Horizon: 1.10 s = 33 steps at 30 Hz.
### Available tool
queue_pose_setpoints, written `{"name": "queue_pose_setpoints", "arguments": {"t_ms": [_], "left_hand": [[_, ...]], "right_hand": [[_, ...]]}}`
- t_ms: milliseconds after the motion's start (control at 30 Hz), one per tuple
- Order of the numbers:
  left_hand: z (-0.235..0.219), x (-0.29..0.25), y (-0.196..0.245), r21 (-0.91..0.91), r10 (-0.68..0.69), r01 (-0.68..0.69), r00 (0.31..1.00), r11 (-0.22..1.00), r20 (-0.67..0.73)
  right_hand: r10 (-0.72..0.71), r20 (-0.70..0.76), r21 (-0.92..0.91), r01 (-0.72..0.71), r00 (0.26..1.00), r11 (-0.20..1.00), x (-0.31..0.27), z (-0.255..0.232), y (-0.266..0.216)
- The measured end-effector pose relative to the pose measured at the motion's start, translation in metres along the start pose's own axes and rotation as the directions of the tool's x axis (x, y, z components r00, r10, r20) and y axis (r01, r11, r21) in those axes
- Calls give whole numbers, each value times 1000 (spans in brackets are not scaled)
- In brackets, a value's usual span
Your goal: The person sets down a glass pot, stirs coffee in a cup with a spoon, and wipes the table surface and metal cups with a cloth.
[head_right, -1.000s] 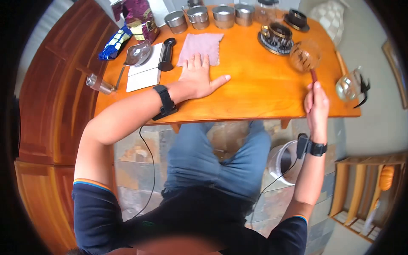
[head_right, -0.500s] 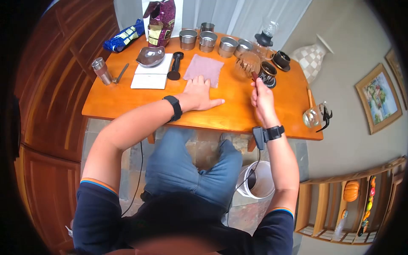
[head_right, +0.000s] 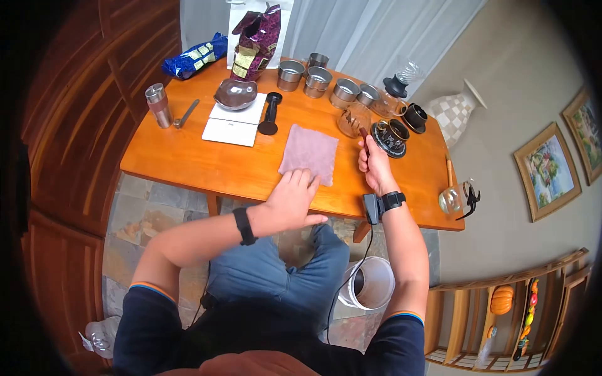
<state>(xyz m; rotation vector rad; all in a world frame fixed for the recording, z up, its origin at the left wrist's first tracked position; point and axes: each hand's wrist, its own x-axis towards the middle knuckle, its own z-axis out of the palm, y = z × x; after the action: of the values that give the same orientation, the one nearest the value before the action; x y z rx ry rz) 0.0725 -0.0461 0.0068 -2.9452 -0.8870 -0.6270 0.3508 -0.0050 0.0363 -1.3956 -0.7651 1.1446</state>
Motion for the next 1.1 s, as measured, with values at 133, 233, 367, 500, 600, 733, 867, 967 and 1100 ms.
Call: {"name": "queue_pose_setpoints", "arguments": {"t_ms": [133,233,367,500,600,733,867,967,1100], "left_hand": [[6,-11,-10,-25,47,-49,994,998,-95],[2,-10,-37,-340,12,-76,982,937,-188],[-9,-11,-69,-436,-115,7,968,900,-224],[-7,-10,-79,-563,-269,70,922,823,-278],[-4,-8,-79,-585,-293,95,922,806,-254],[-1,-7,-78,-499,-245,93,937,862,-248],[-6,-11,-79,-525,-256,124,949,842,-185],[-6,-10,-79,-544,-250,111,950,832,-188],[-5,-10,-80,-553,-229,84,953,829,-199]], "right_hand": [[43,19,-54,-42,999,998,-3,-2,5],[43,-9,-145,-44,999,988,-14,-6,2],[-42,-56,-259,26,998,966,-27,-10,-4],[-147,-50,-405,114,988,907,-27,-11,0],[-164,-50,-440,126,985,889,-27,-8,-1],[-149,-76,-451,99,986,887,-30,-8,-3],[-692,2,-846,371,722,384,-53,15,-2],[-662,225,-873,449,715,189,-72,51,-3],[-447,494,-808,584,746,83,-72,83,11]]}}
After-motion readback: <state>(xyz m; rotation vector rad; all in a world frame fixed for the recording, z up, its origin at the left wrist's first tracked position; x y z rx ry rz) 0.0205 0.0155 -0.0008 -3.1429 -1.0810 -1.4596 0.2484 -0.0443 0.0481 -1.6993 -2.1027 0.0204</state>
